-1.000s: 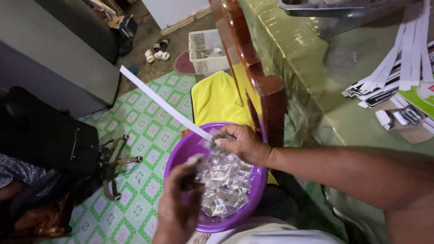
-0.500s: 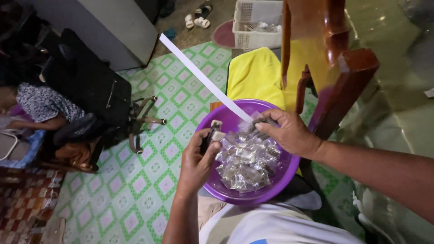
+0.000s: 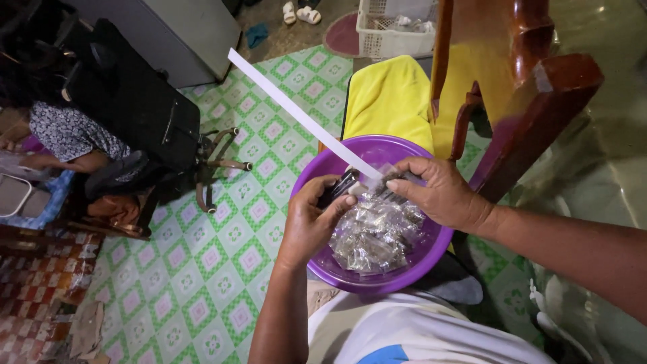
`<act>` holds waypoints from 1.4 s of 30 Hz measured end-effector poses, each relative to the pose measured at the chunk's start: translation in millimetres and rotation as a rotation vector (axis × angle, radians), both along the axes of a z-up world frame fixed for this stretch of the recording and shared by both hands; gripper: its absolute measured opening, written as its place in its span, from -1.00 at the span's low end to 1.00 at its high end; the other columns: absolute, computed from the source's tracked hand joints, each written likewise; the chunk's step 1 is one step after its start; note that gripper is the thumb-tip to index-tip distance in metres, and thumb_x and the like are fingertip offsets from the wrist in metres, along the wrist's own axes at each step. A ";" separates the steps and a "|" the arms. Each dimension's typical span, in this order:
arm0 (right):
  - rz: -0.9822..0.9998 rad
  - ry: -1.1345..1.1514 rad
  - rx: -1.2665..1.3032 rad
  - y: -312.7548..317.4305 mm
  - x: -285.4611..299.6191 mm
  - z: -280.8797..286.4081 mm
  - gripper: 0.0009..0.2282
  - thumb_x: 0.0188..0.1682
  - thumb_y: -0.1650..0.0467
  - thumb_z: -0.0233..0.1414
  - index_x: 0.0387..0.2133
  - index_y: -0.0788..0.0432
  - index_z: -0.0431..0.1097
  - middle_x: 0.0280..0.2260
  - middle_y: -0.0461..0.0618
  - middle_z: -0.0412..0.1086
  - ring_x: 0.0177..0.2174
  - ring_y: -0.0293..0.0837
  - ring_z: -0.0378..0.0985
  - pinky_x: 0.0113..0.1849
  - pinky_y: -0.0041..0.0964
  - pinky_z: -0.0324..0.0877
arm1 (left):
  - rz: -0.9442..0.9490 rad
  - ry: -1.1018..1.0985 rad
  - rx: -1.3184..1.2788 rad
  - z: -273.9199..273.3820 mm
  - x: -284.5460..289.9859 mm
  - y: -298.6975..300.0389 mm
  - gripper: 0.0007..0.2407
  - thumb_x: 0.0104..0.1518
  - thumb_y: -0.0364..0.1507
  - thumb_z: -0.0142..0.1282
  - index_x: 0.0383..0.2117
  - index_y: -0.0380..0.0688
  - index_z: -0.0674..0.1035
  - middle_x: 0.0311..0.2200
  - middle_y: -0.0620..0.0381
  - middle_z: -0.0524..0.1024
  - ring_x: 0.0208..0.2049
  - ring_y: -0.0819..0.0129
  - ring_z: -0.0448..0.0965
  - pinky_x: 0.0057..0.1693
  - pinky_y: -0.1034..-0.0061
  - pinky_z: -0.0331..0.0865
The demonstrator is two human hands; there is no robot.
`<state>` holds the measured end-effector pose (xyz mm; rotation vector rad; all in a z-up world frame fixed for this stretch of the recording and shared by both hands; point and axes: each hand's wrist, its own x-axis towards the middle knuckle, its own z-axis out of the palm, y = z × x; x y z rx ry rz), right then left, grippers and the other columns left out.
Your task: A person is manually packaging small sachets into a long, thin plastic sleeve at a table.
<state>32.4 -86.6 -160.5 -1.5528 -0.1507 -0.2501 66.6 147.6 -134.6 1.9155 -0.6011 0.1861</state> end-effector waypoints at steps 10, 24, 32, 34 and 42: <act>0.065 0.067 0.043 3.9 -2.3 -3.6 -0.89 -0.07 0.52 0.26 -0.31 0.25 0.53 -0.44 -0.15 0.48 -0.37 -0.36 0.41 -0.22 -0.37 0.44 | -0.042 0.031 0.043 2.6 3.7 -2.3 -0.67 0.00 -0.30 0.45 -0.23 -0.28 0.65 -0.32 -0.11 0.64 -0.26 -0.01 0.67 -0.08 0.25 0.49; 0.059 0.040 0.018 2.4 -2.8 -4.4 -0.89 -0.06 0.52 0.26 -0.30 0.27 0.53 -0.38 -0.13 0.53 -0.29 -0.35 0.46 -0.12 -0.32 0.45 | -0.090 0.087 0.017 -2.1 4.5 5.6 -0.72 -0.01 -0.35 0.46 -0.30 -0.29 0.66 -0.33 -0.14 0.64 -0.31 0.08 0.64 -0.12 0.30 0.46; 0.050 -0.038 -0.074 2.6 -7.8 5.1 -0.92 -0.05 0.53 0.24 -0.31 0.24 0.54 -0.44 -0.14 0.50 -0.34 -0.37 0.43 -0.20 -0.37 0.45 | -0.125 0.087 0.025 10.5 1.5 -5.7 -0.70 -0.03 -0.36 0.46 -0.25 -0.28 0.66 -0.33 -0.13 0.64 -0.31 0.05 0.65 -0.13 0.30 0.46; 0.054 -0.040 -0.091 2.1 -9.5 12.0 -0.93 -0.04 0.53 0.23 -0.31 0.25 0.54 -0.44 -0.13 0.49 -0.34 -0.35 0.43 -0.21 -0.35 0.45 | -0.123 0.082 0.028 12.5 0.1 -7.3 -0.69 -0.02 -0.35 0.46 -0.24 -0.27 0.65 -0.34 -0.13 0.64 -0.31 0.06 0.65 -0.13 0.31 0.46; 0.051 -0.062 -0.139 -0.1 -9.2 6.4 -0.95 -0.02 0.54 0.20 -0.32 0.30 0.54 -0.43 -0.02 0.50 -0.34 -0.27 0.48 -0.20 -0.27 0.46 | -0.148 0.064 0.007 7.1 1.9 -4.8 -0.67 -0.02 -0.34 0.46 -0.23 -0.28 0.64 -0.35 -0.09 0.60 -0.31 0.14 0.63 -0.12 0.35 0.45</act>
